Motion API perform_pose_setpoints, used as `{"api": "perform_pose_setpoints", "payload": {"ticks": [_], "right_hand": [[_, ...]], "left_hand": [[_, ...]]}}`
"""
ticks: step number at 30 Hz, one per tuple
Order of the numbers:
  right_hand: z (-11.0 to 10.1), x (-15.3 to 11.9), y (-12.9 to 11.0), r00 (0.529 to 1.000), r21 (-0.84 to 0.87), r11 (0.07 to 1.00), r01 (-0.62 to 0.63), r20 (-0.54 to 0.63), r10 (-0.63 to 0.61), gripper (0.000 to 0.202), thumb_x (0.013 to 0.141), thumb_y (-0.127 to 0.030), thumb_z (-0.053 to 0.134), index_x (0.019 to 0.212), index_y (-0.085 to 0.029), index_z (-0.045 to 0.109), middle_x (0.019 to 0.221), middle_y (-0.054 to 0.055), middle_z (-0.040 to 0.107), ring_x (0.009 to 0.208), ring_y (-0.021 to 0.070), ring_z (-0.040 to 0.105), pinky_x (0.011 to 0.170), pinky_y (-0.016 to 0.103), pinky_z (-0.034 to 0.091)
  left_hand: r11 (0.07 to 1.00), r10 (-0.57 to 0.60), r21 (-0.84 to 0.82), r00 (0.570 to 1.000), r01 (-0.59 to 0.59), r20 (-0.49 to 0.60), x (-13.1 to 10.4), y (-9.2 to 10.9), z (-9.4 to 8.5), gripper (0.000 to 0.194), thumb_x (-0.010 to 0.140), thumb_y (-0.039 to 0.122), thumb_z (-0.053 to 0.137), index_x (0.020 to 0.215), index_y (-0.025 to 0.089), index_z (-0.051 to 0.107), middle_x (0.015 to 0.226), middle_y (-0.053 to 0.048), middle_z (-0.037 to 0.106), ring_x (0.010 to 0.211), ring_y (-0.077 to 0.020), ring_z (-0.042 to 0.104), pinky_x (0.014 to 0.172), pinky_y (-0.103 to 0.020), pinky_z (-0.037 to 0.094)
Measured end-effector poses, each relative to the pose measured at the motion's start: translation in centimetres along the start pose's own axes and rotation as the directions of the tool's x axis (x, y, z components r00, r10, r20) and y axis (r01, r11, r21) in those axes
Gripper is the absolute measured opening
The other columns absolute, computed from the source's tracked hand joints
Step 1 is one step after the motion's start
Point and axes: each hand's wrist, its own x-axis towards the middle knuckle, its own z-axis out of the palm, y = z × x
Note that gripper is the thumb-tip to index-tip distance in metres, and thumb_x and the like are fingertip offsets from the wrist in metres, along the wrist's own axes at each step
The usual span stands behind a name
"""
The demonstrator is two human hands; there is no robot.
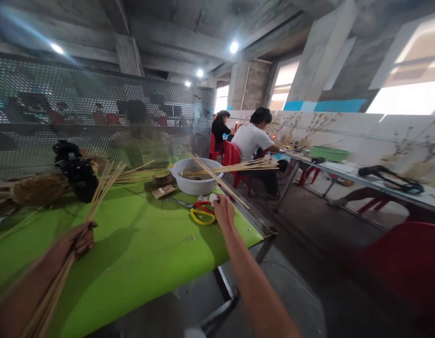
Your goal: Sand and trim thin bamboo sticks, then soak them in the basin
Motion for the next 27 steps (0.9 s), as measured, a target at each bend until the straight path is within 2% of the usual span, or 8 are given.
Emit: {"api": "perform_pose_setpoints", "payload": {"ticks": [5,10,16,21,27], "right_hand": [[-0.5,0.9,1.0,0.990,0.079,0.991,-0.105,-0.085,0.112,0.037,0.078,-0.032,0.045,0.103,-0.017,0.068,0.087,0.007,0.071,0.077,0.0229,0.060,0.070,0.029,0.043],[-0.3,1.2,1.6,0.979,0.091,0.984,-0.153,-0.118,0.163,0.045,0.071,-0.027,0.050,0.110,-0.014,0.068,0.095,0.011,0.069,0.087,0.0257,0.060,0.079,0.032,0.043],[-0.3,0.5,1.0,0.980,0.092,0.988,-0.126,-0.144,0.138,0.045,0.072,-0.027,0.049,0.111,-0.016,0.067,0.107,0.012,0.064,0.092,0.0270,0.058,0.083,0.035,0.042],[-0.4,0.3,0.4,0.988,0.074,0.995,-0.064,-0.139,0.074,0.038,0.072,-0.023,0.050,0.105,-0.018,0.067,0.106,0.010,0.064,0.090,0.0230,0.058,0.079,0.031,0.042],[-0.5,0.0,-0.2,0.997,0.067,0.997,0.029,-0.070,-0.025,0.028,0.072,-0.020,0.052,0.094,-0.019,0.070,0.095,0.007,0.066,0.082,0.0194,0.058,0.077,0.028,0.043]], "left_hand": [[1.000,0.030,0.010,0.999,-0.030,-0.018,-1.0,0.4,0.9,0.020,0.077,0.035,0.059,0.085,0.016,0.059,0.041,0.010,0.031,0.032,-0.0047,0.026,0.042,-0.020,0.032],[0.999,0.035,0.011,0.999,-0.035,-0.021,-1.1,0.5,0.9,0.017,0.079,0.031,0.057,0.084,0.014,0.059,0.041,0.010,0.029,0.034,-0.0047,0.024,0.041,-0.020,0.027],[0.999,0.027,0.034,0.999,-0.026,-0.028,-1.4,0.8,1.0,0.018,0.079,0.032,0.057,0.085,0.015,0.059,0.044,0.009,0.031,0.036,-0.0055,0.026,0.043,-0.020,0.031],[1.000,0.005,0.005,1.000,-0.005,0.018,-1.2,0.7,0.5,0.016,0.084,0.030,0.055,0.087,0.015,0.060,0.045,0.009,0.033,0.037,-0.0055,0.028,0.043,-0.019,0.032],[0.999,-0.041,-0.027,0.998,0.042,0.052,-1.5,1.1,0.4,0.014,0.084,0.028,0.057,0.089,0.014,0.058,0.045,0.009,0.034,0.037,-0.0055,0.029,0.045,-0.019,0.036]]}}
